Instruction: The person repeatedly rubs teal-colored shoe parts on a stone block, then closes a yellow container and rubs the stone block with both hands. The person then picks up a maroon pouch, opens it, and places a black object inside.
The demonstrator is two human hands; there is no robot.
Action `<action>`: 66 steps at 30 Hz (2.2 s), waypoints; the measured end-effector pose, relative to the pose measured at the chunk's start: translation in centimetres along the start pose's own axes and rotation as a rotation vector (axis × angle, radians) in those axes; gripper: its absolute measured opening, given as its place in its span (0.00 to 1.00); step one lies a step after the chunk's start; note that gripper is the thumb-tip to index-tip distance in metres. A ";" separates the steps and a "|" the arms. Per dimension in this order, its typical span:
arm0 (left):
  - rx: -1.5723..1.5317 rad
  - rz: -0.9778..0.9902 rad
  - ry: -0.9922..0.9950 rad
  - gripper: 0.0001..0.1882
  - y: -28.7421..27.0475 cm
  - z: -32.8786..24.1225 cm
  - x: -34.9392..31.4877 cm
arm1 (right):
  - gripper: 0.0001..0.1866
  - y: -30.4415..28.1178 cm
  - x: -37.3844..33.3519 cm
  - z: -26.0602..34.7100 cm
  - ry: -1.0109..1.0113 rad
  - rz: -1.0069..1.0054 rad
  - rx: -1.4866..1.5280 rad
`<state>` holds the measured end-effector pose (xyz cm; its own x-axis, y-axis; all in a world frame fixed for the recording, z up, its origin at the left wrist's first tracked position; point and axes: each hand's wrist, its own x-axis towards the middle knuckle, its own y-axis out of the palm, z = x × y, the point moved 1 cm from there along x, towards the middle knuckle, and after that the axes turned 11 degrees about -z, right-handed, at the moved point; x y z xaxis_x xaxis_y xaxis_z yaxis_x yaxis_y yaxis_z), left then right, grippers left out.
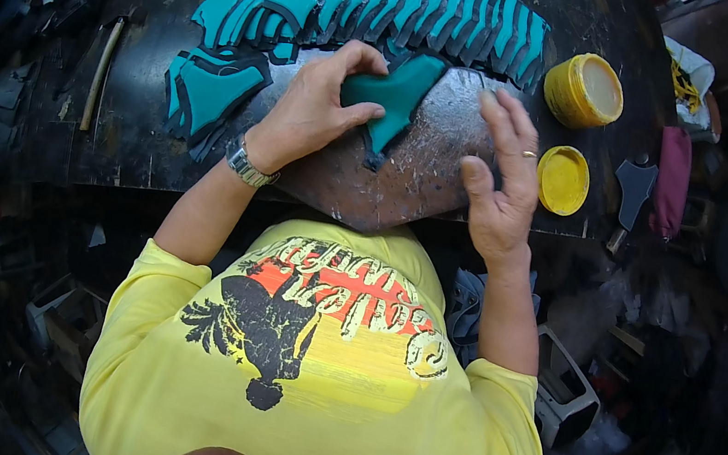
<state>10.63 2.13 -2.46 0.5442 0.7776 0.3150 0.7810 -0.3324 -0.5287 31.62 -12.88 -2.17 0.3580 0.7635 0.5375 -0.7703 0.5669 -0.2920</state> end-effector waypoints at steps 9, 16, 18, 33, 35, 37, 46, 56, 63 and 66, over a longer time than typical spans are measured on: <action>-0.163 -0.281 -0.104 0.18 -12.6 9.0 7.6 | 0.27 -6.6 1.6 -2.7 0.125 -0.189 -0.071; 0.536 -0.343 -0.057 0.22 -11.0 13.2 9.2 | 0.20 -6.4 4.2 -4.2 0.056 -0.237 -0.128; 0.814 -0.481 0.179 0.22 -10.1 11.4 8.3 | 0.16 -7.2 5.3 -4.4 -0.049 -0.213 -0.311; 0.181 0.037 0.079 0.22 -0.7 1.5 0.3 | 0.27 -11.4 9.7 -6.4 -0.367 -0.414 -1.173; 0.172 -0.002 0.101 0.21 -0.5 1.3 0.0 | 0.26 -10.5 8.2 -5.6 -0.219 -0.261 -1.316; 0.106 -0.054 0.152 0.20 -0.1 1.0 -0.2 | 0.24 -9.5 6.6 -4.7 -0.158 -0.146 -1.376; 0.136 0.033 0.115 0.16 1.1 1.4 -0.2 | 0.18 0.2 -0.5 -1.7 -0.058 0.274 -0.337; 0.168 0.037 0.138 0.17 1.1 1.5 -0.4 | 0.31 2.0 -2.3 -1.5 -0.167 0.594 -0.720; 0.237 0.014 0.202 0.16 1.3 1.3 -0.7 | 0.25 1.1 -2.1 -1.3 -0.170 0.557 -0.548; 0.236 0.013 0.202 0.16 1.3 1.3 -0.8 | 0.29 1.7 -1.5 -2.1 -0.170 0.459 -0.783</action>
<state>10.84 1.78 -4.43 0.6221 0.6442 0.4449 0.6937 -0.1900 -0.6948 30.87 -12.38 -5.12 -0.0243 0.9446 0.3273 -0.2183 0.3145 -0.9238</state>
